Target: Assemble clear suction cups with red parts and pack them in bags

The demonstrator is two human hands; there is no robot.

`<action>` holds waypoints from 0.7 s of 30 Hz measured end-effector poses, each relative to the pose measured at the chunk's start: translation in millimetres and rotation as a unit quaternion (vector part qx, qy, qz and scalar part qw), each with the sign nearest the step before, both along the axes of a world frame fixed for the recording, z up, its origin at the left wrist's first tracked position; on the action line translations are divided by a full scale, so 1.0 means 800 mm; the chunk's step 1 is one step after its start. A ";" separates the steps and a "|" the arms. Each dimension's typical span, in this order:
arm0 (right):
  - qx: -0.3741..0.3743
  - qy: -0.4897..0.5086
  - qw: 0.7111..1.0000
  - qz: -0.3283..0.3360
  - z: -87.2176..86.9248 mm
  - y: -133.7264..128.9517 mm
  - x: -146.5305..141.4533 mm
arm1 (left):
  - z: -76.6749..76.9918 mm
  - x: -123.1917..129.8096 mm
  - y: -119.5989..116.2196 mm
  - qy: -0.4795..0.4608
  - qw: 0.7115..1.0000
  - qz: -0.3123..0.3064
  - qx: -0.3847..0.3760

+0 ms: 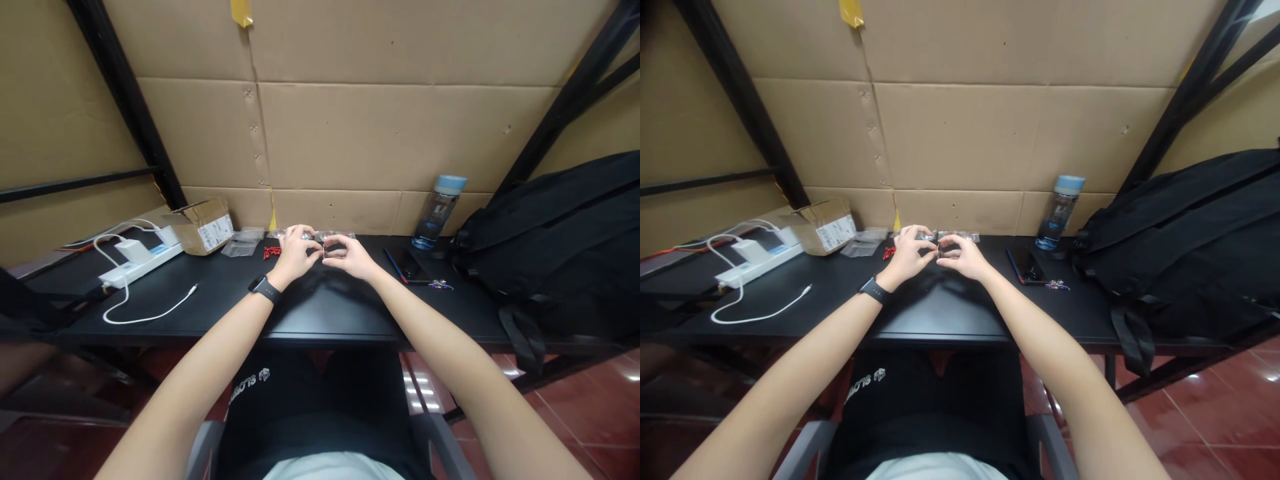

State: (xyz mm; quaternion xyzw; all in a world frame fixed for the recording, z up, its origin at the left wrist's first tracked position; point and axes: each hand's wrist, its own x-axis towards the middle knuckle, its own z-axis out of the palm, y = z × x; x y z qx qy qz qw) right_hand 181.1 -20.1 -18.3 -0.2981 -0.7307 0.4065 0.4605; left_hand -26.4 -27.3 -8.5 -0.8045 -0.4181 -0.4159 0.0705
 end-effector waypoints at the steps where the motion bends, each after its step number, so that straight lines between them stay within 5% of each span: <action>1: 0.006 0.000 1.000 -0.006 -0.001 0.000 -0.001 | 0.000 0.000 0.000 -0.001 1.000 0.001 0.003; 21: 0.031 0.018 0.999 -0.033 -0.002 -0.002 -0.005 | -0.001 0.004 -0.002 -0.027 1.000 0.010 -0.013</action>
